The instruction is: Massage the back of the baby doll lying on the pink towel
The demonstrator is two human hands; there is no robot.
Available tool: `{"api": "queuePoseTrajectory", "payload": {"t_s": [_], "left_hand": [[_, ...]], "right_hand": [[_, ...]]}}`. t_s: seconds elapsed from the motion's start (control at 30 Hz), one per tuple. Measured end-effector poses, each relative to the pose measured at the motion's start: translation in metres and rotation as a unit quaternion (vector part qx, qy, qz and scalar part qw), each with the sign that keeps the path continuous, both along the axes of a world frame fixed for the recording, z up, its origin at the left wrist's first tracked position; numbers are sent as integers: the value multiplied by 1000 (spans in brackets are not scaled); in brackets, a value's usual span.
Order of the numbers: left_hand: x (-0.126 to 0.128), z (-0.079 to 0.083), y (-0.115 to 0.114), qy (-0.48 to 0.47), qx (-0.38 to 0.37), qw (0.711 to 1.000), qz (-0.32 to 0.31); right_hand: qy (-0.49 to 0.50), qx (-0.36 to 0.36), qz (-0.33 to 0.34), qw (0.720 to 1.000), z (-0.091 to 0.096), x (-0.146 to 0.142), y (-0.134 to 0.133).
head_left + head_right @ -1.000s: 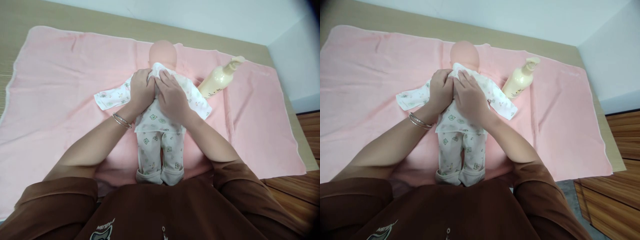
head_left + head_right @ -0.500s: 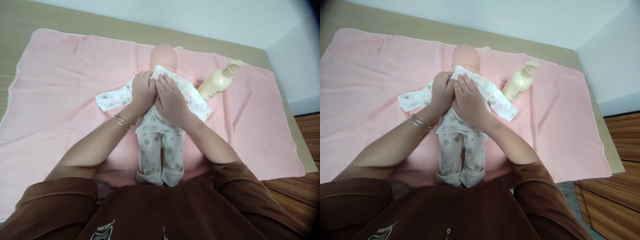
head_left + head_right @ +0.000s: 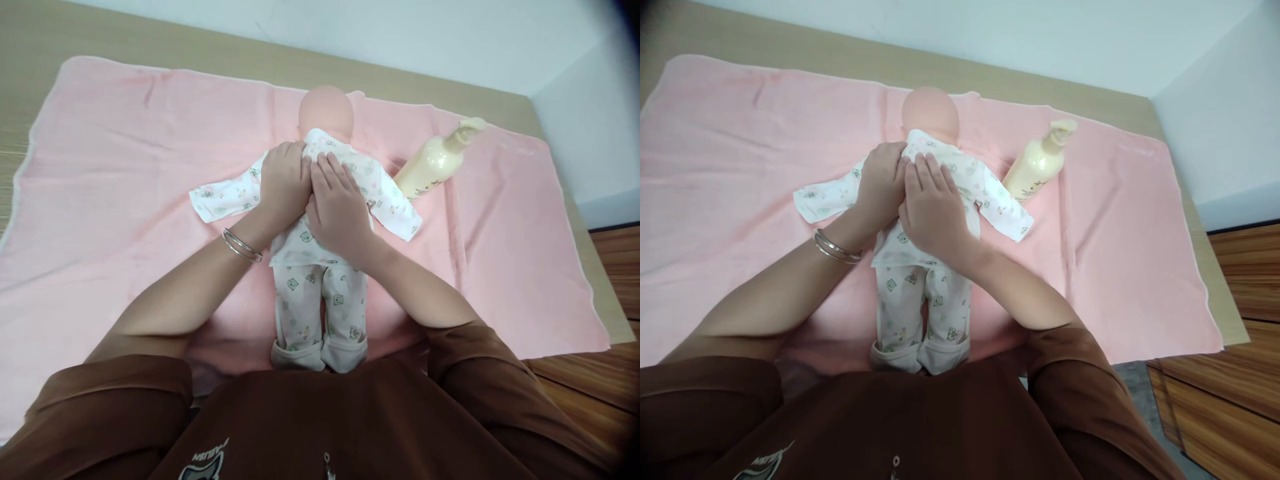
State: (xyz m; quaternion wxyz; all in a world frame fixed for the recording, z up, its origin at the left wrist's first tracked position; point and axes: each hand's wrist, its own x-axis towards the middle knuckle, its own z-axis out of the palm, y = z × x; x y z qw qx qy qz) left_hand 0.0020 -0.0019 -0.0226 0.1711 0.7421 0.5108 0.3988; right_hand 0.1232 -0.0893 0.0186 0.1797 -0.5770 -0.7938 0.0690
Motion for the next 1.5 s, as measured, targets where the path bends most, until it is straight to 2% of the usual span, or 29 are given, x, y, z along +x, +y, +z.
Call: {"api": "queuePoseTrajectory", "payload": {"t_s": [0.07,0.17,0.3,0.37,0.47,0.57,0.63,0.77,0.9,0.97,1.07,1.23,1.37,1.5], "left_hand": [[2,8,-12,58,-9,998,1],[8,19,-36,93,-6,996,-9],[12,24,-57,110,-5,994,-19],[11,24,-53,100,2,995,-28],[6,23,-34,130,10,991,-21],[0,19,-12,143,-7,990,2],[-1,15,-7,141,3,990,13],[3,13,-26,155,47,987,4],[9,19,-49,127,38,991,-10],[9,22,-48,127,45,991,-20],[3,22,-28,146,40,988,-20],[-6,9,4,108,1,994,-13],[-6,0,-5,80,21,996,-15],[-5,5,-26,96,42,993,-63]], "right_hand": [[34,5,-9,999,-2,8,15],[69,-5,-51,996,-1,23,41],[39,-60,-106,992,8,33,54],[14,-69,-121,990,12,31,48],[-33,-58,-125,990,16,20,28],[-67,-37,-107,991,17,8,6],[-78,-35,-93,992,18,5,1],[-51,-37,-88,994,19,16,19],[-35,-59,-105,992,18,31,48],[-55,-73,-101,991,16,34,54],[-74,-73,-78,992,14,33,45],[-60,-30,-49,997,11,26,21],[-27,-25,-44,998,9,30,34],[6,-62,-83,995,10,43,61]]}}
